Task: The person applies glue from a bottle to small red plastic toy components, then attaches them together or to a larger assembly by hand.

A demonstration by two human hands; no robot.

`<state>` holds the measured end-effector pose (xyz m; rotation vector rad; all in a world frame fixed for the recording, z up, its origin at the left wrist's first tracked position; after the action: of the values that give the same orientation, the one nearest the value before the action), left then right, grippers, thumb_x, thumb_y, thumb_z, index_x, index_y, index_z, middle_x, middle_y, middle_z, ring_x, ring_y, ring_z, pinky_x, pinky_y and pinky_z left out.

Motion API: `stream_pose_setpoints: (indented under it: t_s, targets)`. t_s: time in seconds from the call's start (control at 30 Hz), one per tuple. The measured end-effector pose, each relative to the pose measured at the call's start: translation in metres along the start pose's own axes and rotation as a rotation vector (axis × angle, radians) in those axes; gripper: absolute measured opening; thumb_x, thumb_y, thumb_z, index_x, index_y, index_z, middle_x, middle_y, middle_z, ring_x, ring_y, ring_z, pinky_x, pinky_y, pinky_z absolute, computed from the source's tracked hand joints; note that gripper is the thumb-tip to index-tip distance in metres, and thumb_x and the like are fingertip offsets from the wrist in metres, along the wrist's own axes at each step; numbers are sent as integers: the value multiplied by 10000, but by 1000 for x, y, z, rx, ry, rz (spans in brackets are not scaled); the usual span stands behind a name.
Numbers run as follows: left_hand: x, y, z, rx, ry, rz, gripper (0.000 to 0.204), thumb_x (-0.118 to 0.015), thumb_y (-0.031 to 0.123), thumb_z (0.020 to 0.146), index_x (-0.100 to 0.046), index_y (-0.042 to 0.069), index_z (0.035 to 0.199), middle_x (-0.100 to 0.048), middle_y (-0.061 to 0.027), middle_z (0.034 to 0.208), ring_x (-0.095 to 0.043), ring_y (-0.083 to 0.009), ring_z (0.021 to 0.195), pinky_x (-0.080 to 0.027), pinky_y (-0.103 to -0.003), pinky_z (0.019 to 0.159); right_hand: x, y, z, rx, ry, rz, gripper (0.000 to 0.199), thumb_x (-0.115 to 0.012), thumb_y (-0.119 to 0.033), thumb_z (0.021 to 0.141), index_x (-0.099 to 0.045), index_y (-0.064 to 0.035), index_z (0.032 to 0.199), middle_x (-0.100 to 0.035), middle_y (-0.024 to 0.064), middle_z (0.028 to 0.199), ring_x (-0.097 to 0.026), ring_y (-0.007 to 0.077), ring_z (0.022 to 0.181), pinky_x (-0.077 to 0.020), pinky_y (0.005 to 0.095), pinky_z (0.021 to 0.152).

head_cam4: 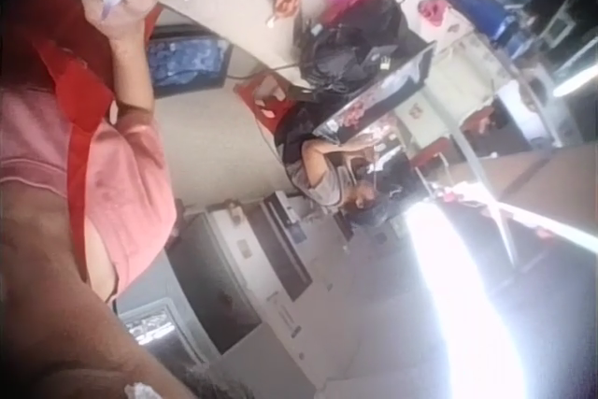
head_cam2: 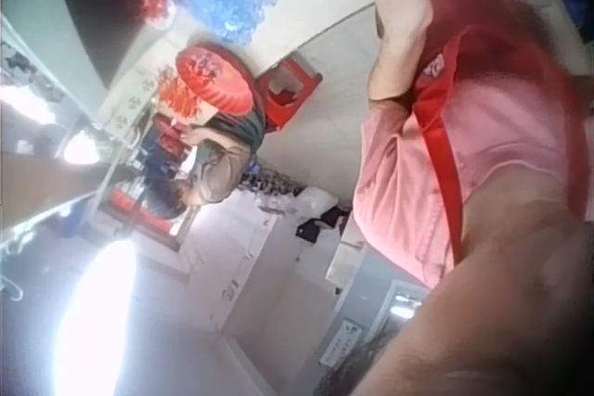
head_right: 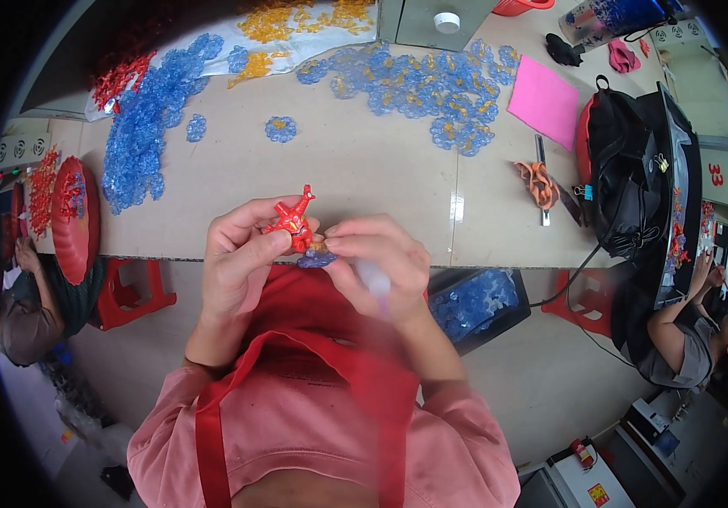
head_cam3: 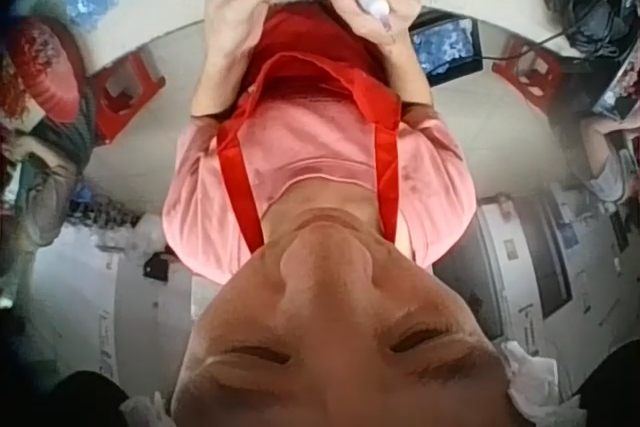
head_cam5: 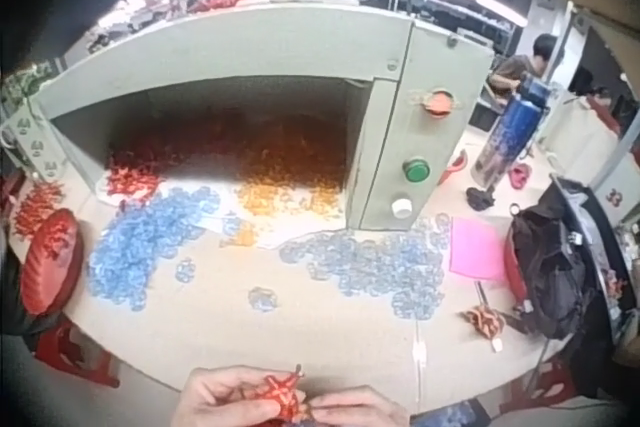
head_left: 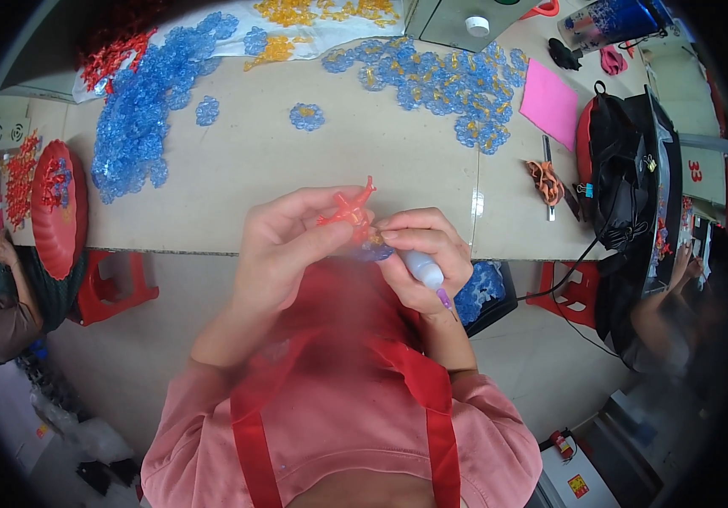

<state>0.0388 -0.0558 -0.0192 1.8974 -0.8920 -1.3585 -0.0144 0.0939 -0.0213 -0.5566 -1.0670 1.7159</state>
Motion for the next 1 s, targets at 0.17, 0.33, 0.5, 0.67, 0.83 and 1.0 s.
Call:
stream_pose_setpoints:
  t_s: [0.17,0.33,0.5,0.67,0.83,1.0]
  targets:
    - [-3,5,-2,-64,31,94,310,-544,-40,816,-564,-80,1123,-639,-192,992,-637,-220,910,-501,-327,841,-1,1,-2,-34,-8,5,255,-705,81,638,-626,-10,863,-651,154,889,-662,234,754,-535,278,640]
    - [-2,7,-3,-105,39,200,291,-548,-55,809,-581,-88,1096,-644,-188,976,-637,-210,903,-503,-315,832,0,-3,1,-7,-74,-46,250,-705,90,633,-617,-4,847,-652,158,875,-663,241,740,-537,282,626]
    - [-2,8,-4,-73,81,180,282,-546,-70,811,-585,-93,1088,-655,-180,958,-645,-196,871,-514,-293,799,0,-15,7,44,-83,-173,244,-710,98,615,-619,-4,817,-649,148,854,-661,233,708,-538,278,600]
    - [0,2,-6,-114,82,198,238,-577,-46,848,-590,-82,1082,-645,-117,963,-611,-150,887,-491,-273,793,-3,-19,9,123,-79,-284,238,-719,89,589,-623,-10,783,-645,120,832,-647,223,659,-527,279,569]
    - [-2,3,-9,-152,126,277,234,-577,-35,850,-594,-82,1079,-648,-110,953,-608,-137,883,-487,-266,783,-5,-23,8,135,-68,-309,232,-725,70,591,-634,-13,787,-644,111,827,-643,223,651,-522,285,557]
    - [8,-6,-5,-49,129,153,262,-532,-13,853,-579,-87,1099,-657,-183,951,-647,-204,867,-524,-297,777,-4,-18,10,187,-86,-329,242,-722,51,602,-654,-25,821,-643,100,823,-642,218,646,-520,285,546]
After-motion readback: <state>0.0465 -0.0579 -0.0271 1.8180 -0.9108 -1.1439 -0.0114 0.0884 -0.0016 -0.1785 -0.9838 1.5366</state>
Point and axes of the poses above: each hand's wrist, its own z-axis towards the middle knuckle, its own x-axis out of the back of the hand, y = z × x, the point moved 5 cm from there along z, towards the middle knuckle
